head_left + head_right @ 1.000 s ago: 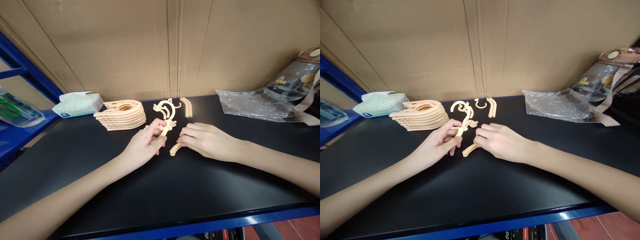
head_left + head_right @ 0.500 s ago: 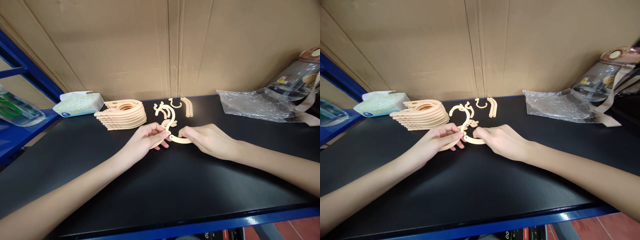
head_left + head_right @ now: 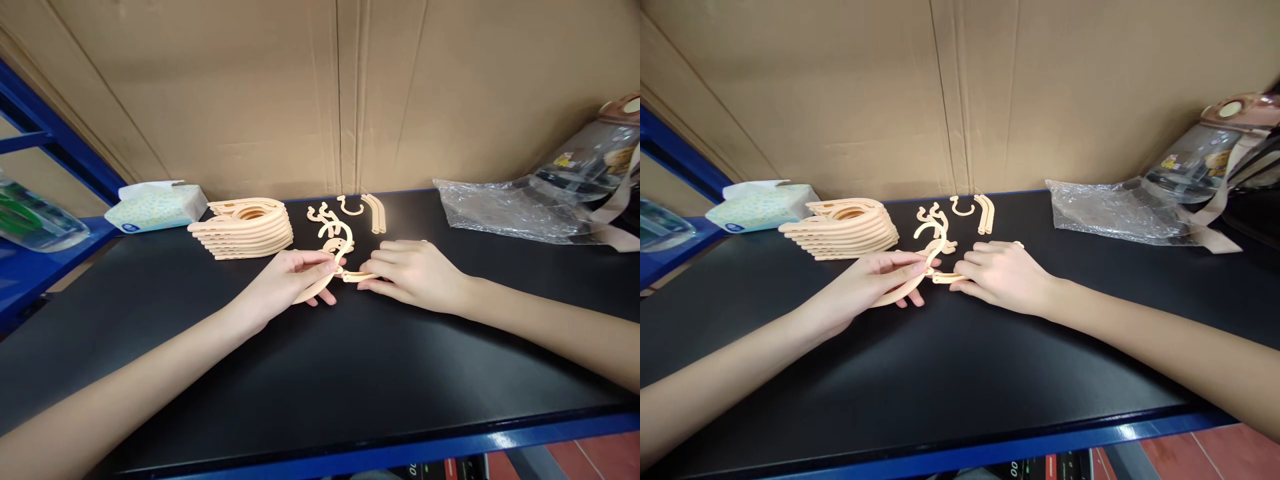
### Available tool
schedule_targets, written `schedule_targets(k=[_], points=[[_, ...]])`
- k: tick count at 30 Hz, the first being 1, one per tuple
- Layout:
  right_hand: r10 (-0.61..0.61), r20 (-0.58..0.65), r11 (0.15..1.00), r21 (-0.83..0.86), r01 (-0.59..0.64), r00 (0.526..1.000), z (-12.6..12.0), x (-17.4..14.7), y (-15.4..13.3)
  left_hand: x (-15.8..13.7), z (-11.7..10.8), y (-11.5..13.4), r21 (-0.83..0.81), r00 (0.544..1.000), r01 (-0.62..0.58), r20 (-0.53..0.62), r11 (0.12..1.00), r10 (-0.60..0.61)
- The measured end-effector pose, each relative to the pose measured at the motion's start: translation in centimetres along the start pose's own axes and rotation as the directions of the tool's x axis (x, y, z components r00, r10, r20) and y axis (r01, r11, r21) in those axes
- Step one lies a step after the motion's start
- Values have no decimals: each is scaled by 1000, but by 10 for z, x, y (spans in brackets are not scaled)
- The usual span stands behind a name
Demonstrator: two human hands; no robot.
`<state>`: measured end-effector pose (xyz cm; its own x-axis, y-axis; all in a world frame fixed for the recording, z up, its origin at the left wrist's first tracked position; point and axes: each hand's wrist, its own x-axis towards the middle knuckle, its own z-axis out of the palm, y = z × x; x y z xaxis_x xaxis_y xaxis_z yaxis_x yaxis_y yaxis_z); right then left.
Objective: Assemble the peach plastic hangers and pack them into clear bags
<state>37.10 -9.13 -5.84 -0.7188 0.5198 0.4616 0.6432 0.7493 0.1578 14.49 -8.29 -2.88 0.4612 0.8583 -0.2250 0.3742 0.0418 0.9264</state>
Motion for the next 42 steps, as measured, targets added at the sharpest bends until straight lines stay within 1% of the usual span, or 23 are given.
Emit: schedule_targets(k=[4, 11, 24, 30, 35, 42], points=[[-3, 7, 999, -33, 4, 1000, 0, 1, -1, 1, -2, -2, -6, 999, -12, 34, 1000, 12], [2, 13, 997, -75, -1, 1000, 0, 1, -2, 0, -1, -1, -29, 999, 1, 35, 1000, 0], [-70, -65, 993, -102, 63, 995, -1, 1, -2, 2, -1, -3, 20, 996, -69, 54, 997, 68], [-92, -48, 993, -83, 88, 995, -2, 1, -3, 0, 2, 0, 52, 998, -39, 44, 998, 37], [-133, -63, 987, -101, 126, 989, -2, 2, -3, 1, 2, 0, 55, 996, -51, 81, 997, 47], [-152, -91, 984, -108, 142, 984, -1, 1, -4, 0, 2, 0, 49, 995, -36, 92, 998, 31]])
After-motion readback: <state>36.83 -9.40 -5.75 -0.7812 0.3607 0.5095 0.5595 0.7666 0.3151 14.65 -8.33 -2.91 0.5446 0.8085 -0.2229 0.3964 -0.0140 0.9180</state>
